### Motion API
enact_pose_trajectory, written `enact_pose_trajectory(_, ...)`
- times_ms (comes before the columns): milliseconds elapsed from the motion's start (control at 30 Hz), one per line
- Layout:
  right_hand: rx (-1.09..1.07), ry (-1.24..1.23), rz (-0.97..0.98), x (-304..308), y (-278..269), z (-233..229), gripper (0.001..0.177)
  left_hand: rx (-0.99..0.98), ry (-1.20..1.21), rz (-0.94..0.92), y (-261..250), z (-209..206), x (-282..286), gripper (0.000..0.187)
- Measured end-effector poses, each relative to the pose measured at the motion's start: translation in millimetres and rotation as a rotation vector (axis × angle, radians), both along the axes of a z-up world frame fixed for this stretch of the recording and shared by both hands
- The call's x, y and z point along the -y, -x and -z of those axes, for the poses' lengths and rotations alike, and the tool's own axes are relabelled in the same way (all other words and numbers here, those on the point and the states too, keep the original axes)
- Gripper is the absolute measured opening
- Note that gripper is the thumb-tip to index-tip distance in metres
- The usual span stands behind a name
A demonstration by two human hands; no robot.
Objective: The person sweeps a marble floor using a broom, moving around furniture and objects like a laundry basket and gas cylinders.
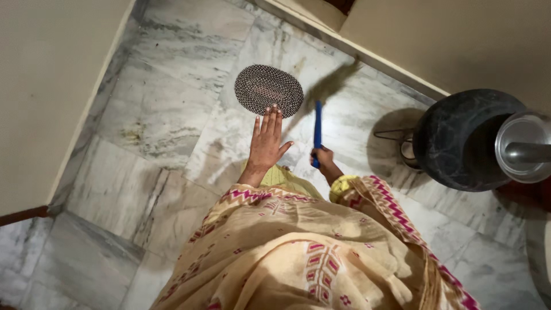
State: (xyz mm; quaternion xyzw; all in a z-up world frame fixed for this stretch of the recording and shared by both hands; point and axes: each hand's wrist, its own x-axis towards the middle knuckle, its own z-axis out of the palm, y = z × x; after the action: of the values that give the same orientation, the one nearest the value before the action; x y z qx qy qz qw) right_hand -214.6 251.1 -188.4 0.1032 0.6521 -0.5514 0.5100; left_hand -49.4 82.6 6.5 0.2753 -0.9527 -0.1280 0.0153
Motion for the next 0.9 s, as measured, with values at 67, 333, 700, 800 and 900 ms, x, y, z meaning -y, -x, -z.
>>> enact_pose_trajectory(67, 0.01, 0.0, -0.064, 33, -3, 8, 0.009, -0.028, -0.006, 0.005, 3, 1, 7, 0.102)
enact_pose_trajectory(333, 0.062, 0.167, -0.308, 102, 51, 2, 0.067, -0.047, -0.004, 0.035, 11, -1, 73, 0.103)
enact_pose_trajectory(700, 0.051, 0.163, 0.097, 18, -35, -123, 0.082, -0.094, -0.011, 0.037, 30, -13, 158, 0.104)
enact_pose_trajectory(800, 0.076, 0.231, 0.248, 38, -18, -98, 0.067, -0.074, 0.021, 0.033, 32, -7, 164, 0.106)
enact_pose_trajectory(900, 0.156, 0.384, 0.314, 92, 29, -52, 0.043, -0.066, -0.007, 0.049, 26, 6, 173, 0.106)
